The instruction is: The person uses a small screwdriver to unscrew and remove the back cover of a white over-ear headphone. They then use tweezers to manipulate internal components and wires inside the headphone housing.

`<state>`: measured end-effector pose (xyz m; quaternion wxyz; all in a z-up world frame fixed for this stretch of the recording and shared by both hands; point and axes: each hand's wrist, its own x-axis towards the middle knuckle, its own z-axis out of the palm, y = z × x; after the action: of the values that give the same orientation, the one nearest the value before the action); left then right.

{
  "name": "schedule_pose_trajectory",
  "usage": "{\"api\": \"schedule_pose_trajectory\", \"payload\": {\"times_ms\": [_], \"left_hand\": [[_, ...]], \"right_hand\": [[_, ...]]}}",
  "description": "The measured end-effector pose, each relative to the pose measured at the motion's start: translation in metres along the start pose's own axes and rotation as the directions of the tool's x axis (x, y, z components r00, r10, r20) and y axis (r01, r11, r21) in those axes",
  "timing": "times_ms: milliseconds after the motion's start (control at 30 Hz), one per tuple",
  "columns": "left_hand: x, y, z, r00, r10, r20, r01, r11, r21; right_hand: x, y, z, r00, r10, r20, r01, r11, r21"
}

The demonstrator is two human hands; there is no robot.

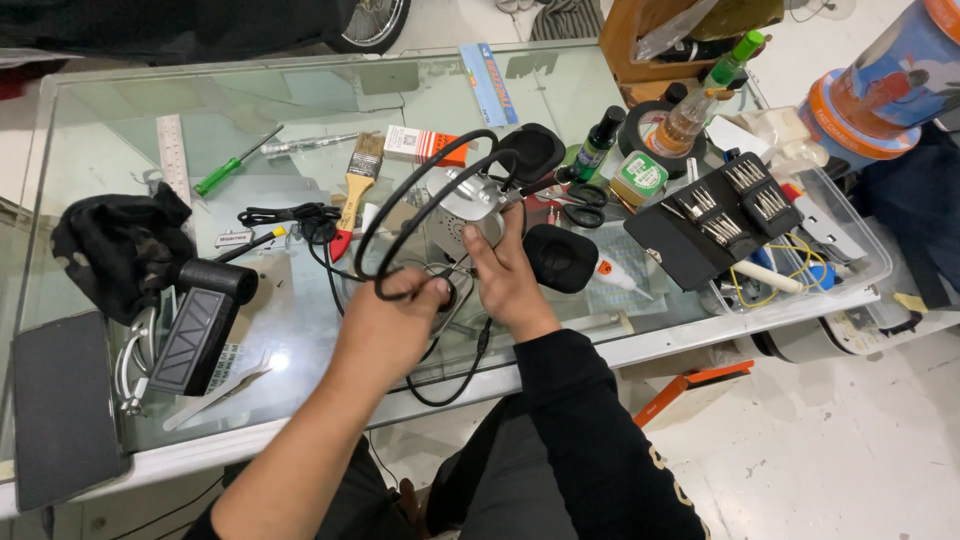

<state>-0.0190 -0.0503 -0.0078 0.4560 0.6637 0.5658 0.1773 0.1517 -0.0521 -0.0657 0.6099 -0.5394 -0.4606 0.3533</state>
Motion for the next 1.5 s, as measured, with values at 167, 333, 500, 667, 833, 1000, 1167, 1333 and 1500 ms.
{"api": "schedule_pose_trajectory", "payload": {"times_ms": [167, 333, 500, 667, 833, 1000, 1167, 1333, 1500], "left_hand": [[-0.010, -0.016, 0.016, 0.882, 0.450, -0.138, -0.367, 0.841, 0.397], [-0.005, 0.010, 0.001, 0.998, 0.061, 0.002, -0.058, 0.957, -0.285], [-0.008, 0.044, -0.021, 0.931, -0.115, 0.346, 0.285, 0.821, -0.494], [0.000, 0.009, 0.002, 0.982, 0.161, 0.100, -0.158, 0.987, -0.038], [-0.009, -0.005, 0.007, 0.733, 0.680, -0.014, -0.558, 0.612, 0.561], [0.000, 0.011, -0.010, 0.971, 0.239, -0.013, -0.237, 0.967, 0.098], [0.007, 0.027, -0.016, 0.985, -0.005, 0.174, 0.040, 0.980, -0.194], [0.011, 0.001, 0.004, 0.934, 0.357, 0.017, -0.358, 0.931, 0.078], [0.000, 0.000, 0.000, 0.654, 0.756, 0.035, -0.647, 0.534, 0.545]], "right_hand": [[-0.003, -0.015, 0.003, 0.999, 0.030, 0.014, -0.028, 0.994, -0.102], [-0.006, -0.029, 0.007, 1.000, -0.012, 0.029, 0.014, 0.997, -0.080], [-0.008, -0.036, 0.001, 0.981, 0.190, -0.024, -0.190, 0.982, 0.020], [-0.006, 0.018, -0.010, 0.997, 0.075, -0.031, -0.073, 0.995, 0.072], [-0.004, 0.055, -0.020, 0.999, 0.031, 0.033, -0.032, 0.998, 0.058], [-0.008, 0.012, 0.008, 0.999, 0.048, -0.001, -0.048, 0.991, 0.125], [-0.008, -0.019, 0.010, 0.990, 0.122, -0.068, -0.116, 0.990, 0.081], [-0.018, -0.005, 0.006, 0.982, 0.164, -0.098, -0.175, 0.977, -0.118], [-0.014, -0.006, 0.011, 0.970, 0.182, -0.162, -0.176, 0.983, 0.053]]}}
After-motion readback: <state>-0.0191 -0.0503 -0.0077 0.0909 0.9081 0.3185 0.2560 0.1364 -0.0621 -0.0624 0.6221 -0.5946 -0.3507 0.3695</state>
